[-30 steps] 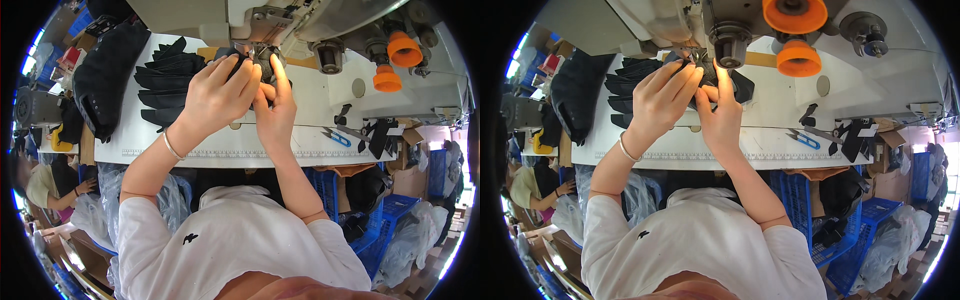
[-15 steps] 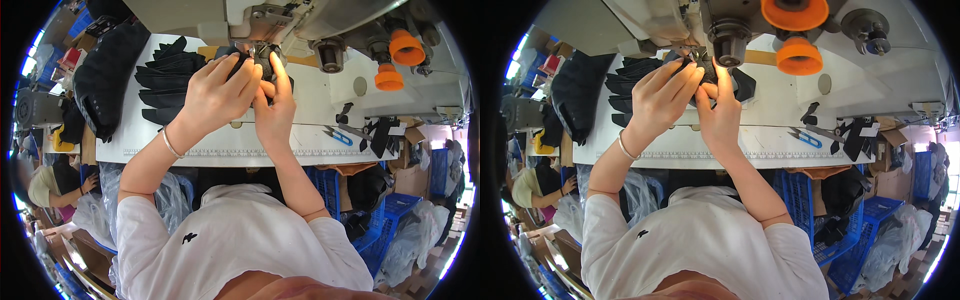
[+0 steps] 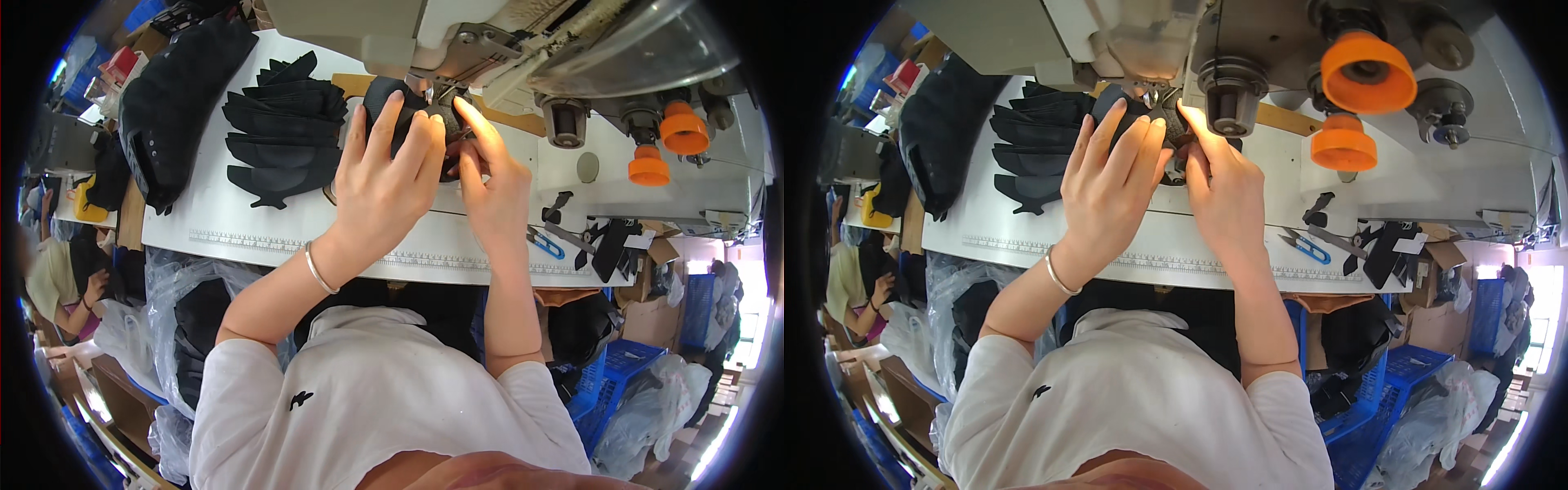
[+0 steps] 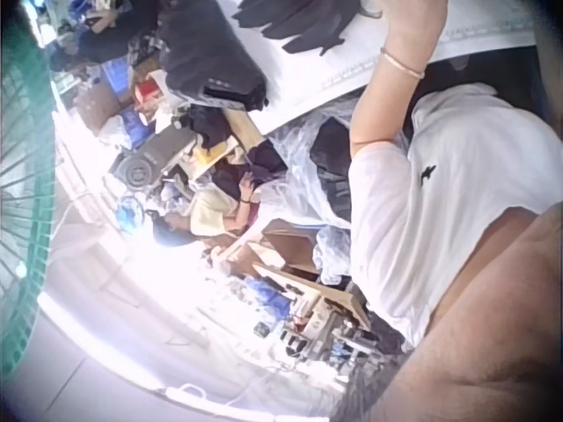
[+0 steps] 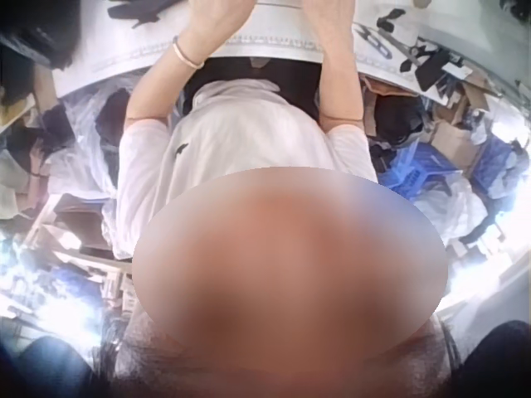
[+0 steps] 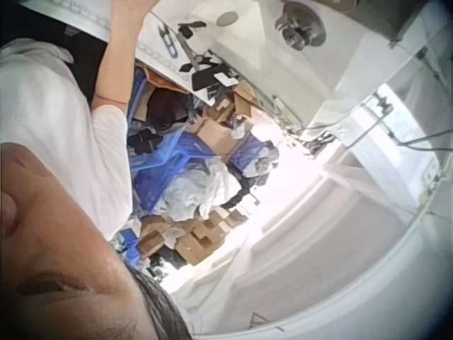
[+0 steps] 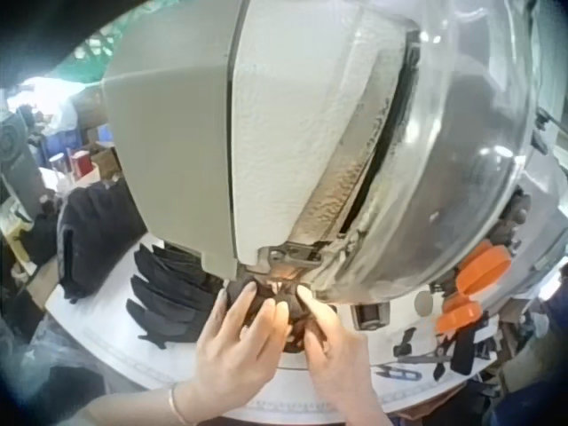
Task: The person prepares a sewing machine by threading it and then sews a black fabric part. After sewing, the person uses scissors to trim excess threads and edges from the finished piece.
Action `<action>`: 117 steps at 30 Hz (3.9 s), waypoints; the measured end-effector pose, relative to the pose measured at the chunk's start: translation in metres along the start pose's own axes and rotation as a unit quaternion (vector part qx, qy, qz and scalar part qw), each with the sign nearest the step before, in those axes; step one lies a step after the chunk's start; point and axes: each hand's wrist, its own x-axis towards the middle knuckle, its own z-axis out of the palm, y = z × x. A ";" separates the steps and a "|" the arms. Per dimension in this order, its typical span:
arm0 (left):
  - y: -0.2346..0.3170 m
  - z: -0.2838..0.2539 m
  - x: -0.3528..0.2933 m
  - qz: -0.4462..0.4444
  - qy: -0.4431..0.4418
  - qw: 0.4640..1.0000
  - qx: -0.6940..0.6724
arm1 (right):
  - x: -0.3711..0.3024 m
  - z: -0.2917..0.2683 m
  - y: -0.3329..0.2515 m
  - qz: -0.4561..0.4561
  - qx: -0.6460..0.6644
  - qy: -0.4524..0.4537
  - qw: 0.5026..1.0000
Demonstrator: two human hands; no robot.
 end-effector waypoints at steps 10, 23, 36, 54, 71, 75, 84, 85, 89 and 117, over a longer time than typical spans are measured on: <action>-0.011 0.009 -0.005 0.034 0.027 0.999 -0.016 | 0.005 -0.008 -0.003 -0.037 -0.095 -0.005 0.995; -0.027 -0.003 0.003 0.040 -0.034 0.996 -0.075 | 0.005 -0.008 0.004 -0.090 -0.140 0.014 0.986; -0.042 -0.003 0.009 0.083 -0.021 0.994 -0.066 | 0.005 -0.005 0.007 -0.115 -0.141 0.027 0.983; -0.053 0.007 0.012 0.068 0.016 0.987 -0.145 | 0.007 0.001 0.014 -0.100 -0.123 0.037 0.987; -0.062 0.015 0.012 -0.010 0.020 0.962 -0.271 | 0.009 0.005 0.012 -0.137 -0.197 0.061 0.969; -0.059 0.015 0.012 -0.017 0.017 0.964 -0.264 | 0.012 0.005 0.014 -0.139 -0.180 0.065 0.972; -0.054 0.010 0.007 0.009 0.033 0.975 -0.220 | 0.011 0.001 0.001 -0.066 -0.148 0.032 0.986; -0.059 0.004 0.008 -0.001 0.024 0.966 -0.257 | 0.006 0.003 0.003 -0.097 -0.143 0.063 0.983; -0.114 -0.004 0.014 -0.132 -0.061 0.942 -0.301 | -0.010 0.016 -0.002 -0.189 -0.132 0.105 0.967; -0.078 0.009 0.013 0.135 -0.006 0.969 -0.206 | 0.019 -0.010 -0.007 -0.169 -0.107 -0.001 0.980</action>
